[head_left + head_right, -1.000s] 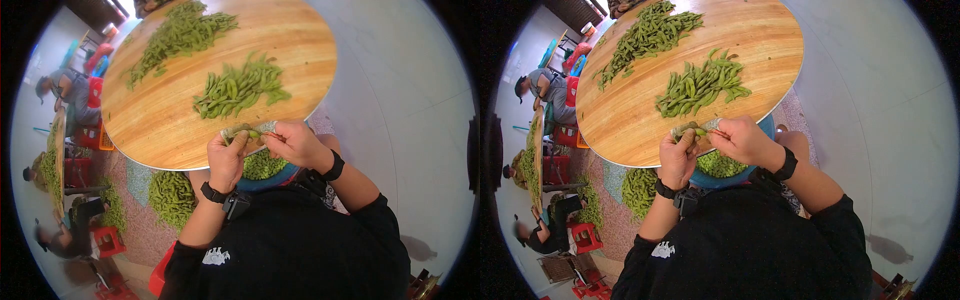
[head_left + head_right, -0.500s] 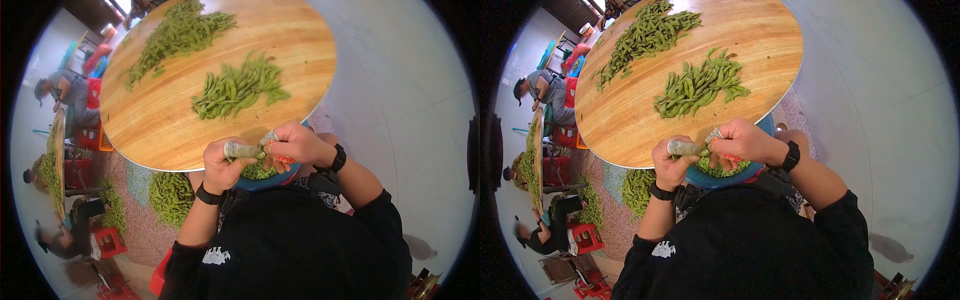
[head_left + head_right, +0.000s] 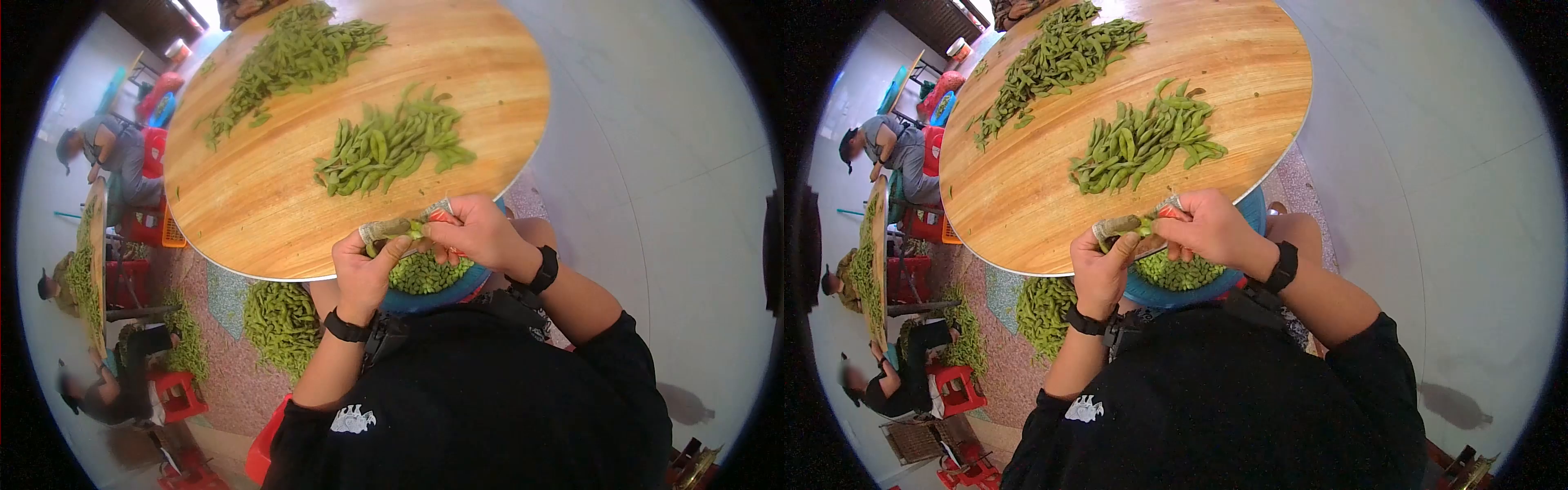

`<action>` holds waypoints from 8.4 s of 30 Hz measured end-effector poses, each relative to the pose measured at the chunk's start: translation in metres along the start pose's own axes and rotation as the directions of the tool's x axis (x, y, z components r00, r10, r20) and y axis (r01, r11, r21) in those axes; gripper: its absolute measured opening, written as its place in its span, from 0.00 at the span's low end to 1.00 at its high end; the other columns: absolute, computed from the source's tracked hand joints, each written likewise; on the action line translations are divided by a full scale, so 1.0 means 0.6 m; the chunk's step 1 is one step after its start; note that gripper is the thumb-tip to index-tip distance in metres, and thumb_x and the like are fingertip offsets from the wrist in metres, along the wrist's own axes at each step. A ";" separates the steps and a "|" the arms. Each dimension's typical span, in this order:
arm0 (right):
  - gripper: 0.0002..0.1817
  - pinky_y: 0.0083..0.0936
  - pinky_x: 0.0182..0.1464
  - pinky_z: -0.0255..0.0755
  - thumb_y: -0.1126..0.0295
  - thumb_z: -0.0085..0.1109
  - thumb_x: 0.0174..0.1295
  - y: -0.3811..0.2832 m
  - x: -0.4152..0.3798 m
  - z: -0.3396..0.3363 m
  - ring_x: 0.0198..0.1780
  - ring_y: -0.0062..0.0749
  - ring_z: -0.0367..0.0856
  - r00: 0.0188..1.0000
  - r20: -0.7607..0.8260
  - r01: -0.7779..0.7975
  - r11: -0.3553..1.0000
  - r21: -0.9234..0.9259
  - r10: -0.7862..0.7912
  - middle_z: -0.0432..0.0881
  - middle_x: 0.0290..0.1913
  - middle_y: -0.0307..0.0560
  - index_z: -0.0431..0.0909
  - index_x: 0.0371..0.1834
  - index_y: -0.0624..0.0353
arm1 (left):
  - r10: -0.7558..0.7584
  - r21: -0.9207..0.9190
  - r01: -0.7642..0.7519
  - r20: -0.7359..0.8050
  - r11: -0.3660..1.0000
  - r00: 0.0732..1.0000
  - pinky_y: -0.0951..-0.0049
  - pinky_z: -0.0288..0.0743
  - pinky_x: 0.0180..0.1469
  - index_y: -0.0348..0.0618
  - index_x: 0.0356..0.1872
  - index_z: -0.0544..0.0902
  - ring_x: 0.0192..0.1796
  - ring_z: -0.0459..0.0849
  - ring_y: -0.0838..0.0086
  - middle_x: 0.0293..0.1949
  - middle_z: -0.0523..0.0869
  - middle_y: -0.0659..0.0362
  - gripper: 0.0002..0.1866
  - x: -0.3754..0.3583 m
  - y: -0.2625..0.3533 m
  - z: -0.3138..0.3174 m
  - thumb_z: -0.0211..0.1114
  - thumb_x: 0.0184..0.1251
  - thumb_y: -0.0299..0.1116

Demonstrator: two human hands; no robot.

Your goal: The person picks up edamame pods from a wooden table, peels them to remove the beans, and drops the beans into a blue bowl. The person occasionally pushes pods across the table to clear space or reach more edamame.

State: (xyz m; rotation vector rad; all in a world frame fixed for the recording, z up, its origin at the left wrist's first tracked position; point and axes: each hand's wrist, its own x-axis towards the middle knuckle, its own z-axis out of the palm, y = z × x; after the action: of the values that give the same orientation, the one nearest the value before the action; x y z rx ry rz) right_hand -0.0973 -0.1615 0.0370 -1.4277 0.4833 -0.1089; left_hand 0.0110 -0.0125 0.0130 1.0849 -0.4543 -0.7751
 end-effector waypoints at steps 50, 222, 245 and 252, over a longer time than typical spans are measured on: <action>0.06 0.46 0.37 0.73 0.69 0.61 0.54 0.067 0.140 -0.098 0.36 0.51 0.80 0.783 -0.074 0.156 0.311 -0.937 -0.618 0.79 0.29 0.54 0.76 0.27 0.59 | 0.279 0.946 0.199 -0.125 -0.254 0.952 0.65 0.69 0.56 0.34 0.55 0.76 0.55 0.78 0.60 0.53 0.81 0.47 0.24 -0.170 0.131 -0.316 0.70 0.60 0.35; 0.11 0.35 0.24 0.68 0.71 0.59 0.59 -0.009 -0.002 -0.001 0.22 0.45 0.77 0.790 0.209 0.564 0.549 -0.617 -0.577 0.77 0.21 0.53 0.72 0.23 0.65 | -0.042 -0.305 0.042 0.007 0.951 0.999 0.78 0.70 0.30 0.31 0.42 0.81 0.29 0.77 0.78 0.33 0.85 0.54 0.07 0.003 -0.009 -0.008 0.63 0.65 0.21; 0.15 0.33 0.22 0.66 0.67 0.66 0.54 0.009 0.000 0.015 0.20 0.38 0.75 0.987 -0.041 0.134 0.939 -0.316 -0.155 0.74 0.19 0.52 0.71 0.21 0.64 | -0.117 0.005 0.117 -0.005 0.993 0.993 0.80 0.65 0.25 0.32 0.36 0.82 0.23 0.75 0.81 0.27 0.83 0.60 0.04 0.001 -0.016 -0.032 0.62 0.63 0.21; 0.17 0.33 0.24 0.66 0.68 0.71 0.48 0.026 0.004 0.037 0.21 0.47 0.73 0.767 -0.072 0.425 0.590 -0.687 -0.637 0.71 0.18 0.53 0.69 0.20 0.63 | -0.089 -0.011 0.089 -0.052 0.996 0.995 0.81 0.64 0.23 0.34 0.36 0.82 0.21 0.73 0.82 0.25 0.81 0.62 0.03 -0.002 -0.025 -0.030 0.62 0.64 0.23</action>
State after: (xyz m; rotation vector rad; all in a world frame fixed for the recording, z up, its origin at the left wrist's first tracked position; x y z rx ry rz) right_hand -0.0898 -0.1394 0.0226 -2.2371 0.3274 -0.7478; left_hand 0.0170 -0.0045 -0.0082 1.1201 -0.3598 -0.8248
